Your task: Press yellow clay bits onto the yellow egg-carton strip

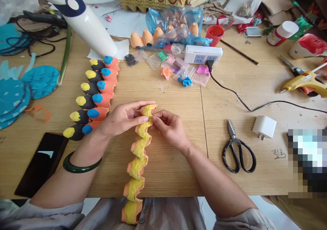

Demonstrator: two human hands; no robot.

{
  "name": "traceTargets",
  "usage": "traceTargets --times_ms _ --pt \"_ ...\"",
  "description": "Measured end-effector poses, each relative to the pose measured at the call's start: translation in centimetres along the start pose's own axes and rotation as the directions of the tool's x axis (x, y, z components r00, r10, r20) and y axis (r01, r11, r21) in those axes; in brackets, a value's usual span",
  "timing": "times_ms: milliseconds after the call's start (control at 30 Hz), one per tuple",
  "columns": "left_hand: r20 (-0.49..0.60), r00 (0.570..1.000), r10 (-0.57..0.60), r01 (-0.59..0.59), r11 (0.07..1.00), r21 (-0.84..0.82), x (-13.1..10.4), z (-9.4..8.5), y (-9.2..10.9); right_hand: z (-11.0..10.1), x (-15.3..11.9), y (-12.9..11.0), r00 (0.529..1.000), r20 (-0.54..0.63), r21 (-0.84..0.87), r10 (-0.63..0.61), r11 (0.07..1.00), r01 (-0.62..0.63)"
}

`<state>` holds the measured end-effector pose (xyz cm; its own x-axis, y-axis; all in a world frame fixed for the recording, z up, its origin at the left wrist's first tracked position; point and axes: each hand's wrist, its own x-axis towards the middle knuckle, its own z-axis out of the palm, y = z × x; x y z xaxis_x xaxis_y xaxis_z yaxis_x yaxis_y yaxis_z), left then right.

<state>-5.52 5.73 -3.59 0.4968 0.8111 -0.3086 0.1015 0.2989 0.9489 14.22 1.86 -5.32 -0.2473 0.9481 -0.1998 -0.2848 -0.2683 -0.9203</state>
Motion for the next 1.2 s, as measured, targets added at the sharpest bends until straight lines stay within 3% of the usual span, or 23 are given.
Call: traceTargets --times_ms 200,433,600,867,1200 --pt "0.055 0.998 -0.029 0.032 0.998 -0.062 -0.4 0.0 0.6 0.0 -0.1 -0.2 1.0 -0.002 0.004 -0.006 1.0 0.006" --pt "-0.077 0.995 -0.059 0.039 0.971 -0.234 0.0 1.6 0.1 0.2 -0.1 0.1 0.999 -0.009 0.012 -0.033 0.999 0.033" --pt "-0.077 0.99 -0.122 0.089 0.935 -0.342 -0.2 2.1 0.7 0.3 -0.1 0.0 0.999 0.007 0.003 -0.051 0.999 0.051" --pt "-0.077 0.99 -0.118 0.082 0.93 -0.359 -0.1 2.5 0.5 0.4 -0.2 0.2 0.998 0.011 -0.004 -0.067 0.998 0.067" --pt "0.004 0.989 -0.148 0.138 0.911 -0.388 -0.1 1.6 0.8 0.3 -0.1 -0.1 0.999 0.001 0.004 -0.052 0.999 0.052"
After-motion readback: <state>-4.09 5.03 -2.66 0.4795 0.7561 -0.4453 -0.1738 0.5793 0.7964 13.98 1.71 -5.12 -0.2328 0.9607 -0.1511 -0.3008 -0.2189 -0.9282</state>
